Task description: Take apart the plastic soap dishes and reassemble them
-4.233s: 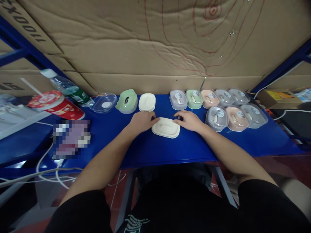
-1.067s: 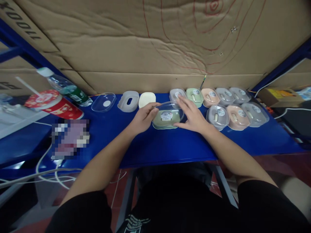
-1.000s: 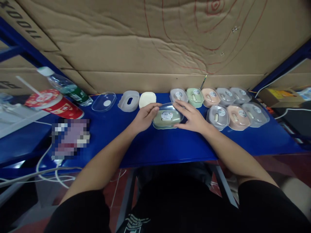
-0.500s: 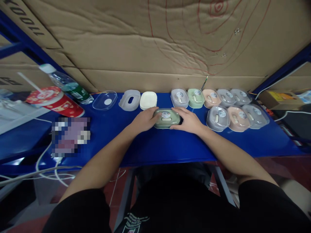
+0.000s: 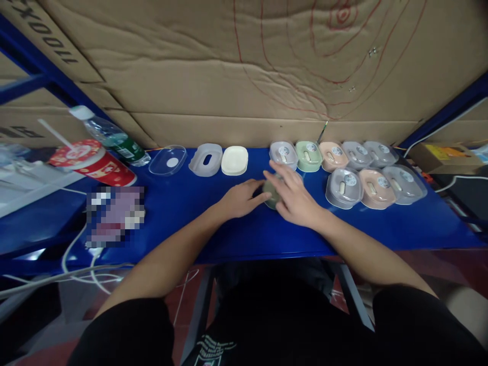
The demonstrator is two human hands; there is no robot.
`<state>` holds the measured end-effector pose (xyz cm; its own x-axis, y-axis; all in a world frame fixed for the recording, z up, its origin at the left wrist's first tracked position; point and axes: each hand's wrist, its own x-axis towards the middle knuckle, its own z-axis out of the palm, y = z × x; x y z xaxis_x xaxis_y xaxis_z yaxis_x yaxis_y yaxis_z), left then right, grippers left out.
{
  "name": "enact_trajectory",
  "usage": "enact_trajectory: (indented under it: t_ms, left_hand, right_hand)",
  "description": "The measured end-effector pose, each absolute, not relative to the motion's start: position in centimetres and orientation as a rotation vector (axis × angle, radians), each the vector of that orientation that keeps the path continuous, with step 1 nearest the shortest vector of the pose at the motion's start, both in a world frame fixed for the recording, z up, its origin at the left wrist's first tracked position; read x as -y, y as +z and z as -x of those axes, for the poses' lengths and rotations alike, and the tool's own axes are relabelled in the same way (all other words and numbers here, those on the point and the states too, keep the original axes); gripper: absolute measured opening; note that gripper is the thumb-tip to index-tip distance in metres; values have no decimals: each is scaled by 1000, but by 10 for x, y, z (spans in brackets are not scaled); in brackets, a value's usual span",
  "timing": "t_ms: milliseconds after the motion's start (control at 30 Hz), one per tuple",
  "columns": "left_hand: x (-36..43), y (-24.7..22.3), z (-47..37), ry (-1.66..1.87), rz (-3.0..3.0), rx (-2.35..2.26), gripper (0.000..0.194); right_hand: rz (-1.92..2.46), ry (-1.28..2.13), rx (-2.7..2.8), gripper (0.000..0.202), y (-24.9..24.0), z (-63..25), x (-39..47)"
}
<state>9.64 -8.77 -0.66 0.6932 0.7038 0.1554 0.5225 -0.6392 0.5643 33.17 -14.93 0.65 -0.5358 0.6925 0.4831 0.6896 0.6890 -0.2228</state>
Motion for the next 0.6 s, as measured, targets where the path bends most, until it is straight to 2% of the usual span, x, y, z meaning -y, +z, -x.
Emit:
enact_trajectory:
  t_ms: [67,167,333,600]
  left_hand:
    - [92,-9,-99,439,-2464,-738,56]
    - [89,-11,-97,416,-2568,-705,54]
    - [71,-12,-81,518,-2614,-962,45]
    - [57,-10,-72,498,-2448,-1495,52]
  right_hand:
    - [990,13,2381,89,9,-323,156]
    - [968,47,2457,73,10,-320,157]
    - [1135,129,2617,46,15,-339,146]
    - [1497,82,2563,31,30,-366,132]
